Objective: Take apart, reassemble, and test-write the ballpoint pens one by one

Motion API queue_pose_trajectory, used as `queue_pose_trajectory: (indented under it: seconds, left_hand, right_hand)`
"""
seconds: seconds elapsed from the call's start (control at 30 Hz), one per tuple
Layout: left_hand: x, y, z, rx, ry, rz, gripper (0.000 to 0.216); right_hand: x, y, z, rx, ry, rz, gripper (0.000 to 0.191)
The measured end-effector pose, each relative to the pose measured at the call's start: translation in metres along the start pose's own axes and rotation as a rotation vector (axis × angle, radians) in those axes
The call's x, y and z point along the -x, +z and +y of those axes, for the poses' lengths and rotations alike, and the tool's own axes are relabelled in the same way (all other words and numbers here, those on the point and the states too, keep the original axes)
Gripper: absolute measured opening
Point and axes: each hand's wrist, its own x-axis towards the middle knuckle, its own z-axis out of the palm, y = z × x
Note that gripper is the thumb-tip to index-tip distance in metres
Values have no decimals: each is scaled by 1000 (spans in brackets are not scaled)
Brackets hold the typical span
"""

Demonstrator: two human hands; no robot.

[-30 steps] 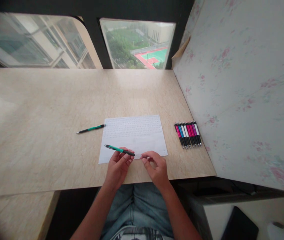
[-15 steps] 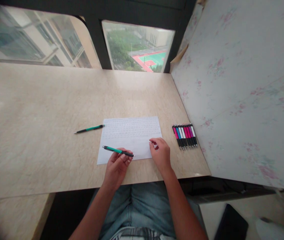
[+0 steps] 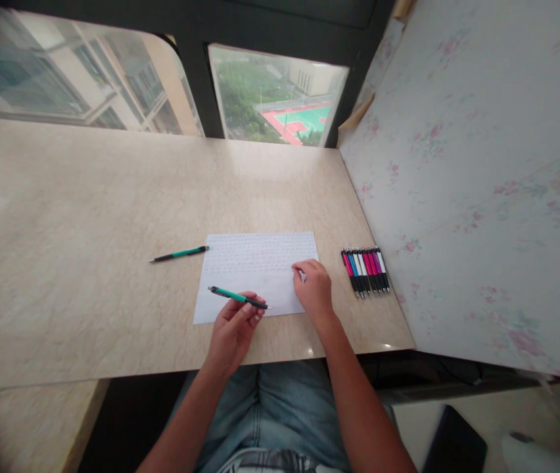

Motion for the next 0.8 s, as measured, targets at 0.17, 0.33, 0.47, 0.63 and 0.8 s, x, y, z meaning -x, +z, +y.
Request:
queue_pose_trajectory:
  seconds: [0.17, 0.33, 0.47, 0.63, 0.8]
  left_hand:
    - [0, 0, 1, 4, 4, -13, 21]
    - [1, 2, 1, 8, 13, -19, 21]
    - [1, 1, 0, 5, 11, -10, 22]
    - [1, 1, -1, 6, 20, 12, 24]
    - [1, 1, -1, 10, 29, 22, 23]
  right_hand:
    - [-17, 20, -22, -15, -81, -91, 24]
    - [-37, 44, -41, 104, -153, -204, 28]
    - [-38, 49, -44, 148, -170, -254, 27]
    - [-20, 34, -34, -19, -123, -152, 30]
    - [1, 22, -27, -101, -71, -123, 24]
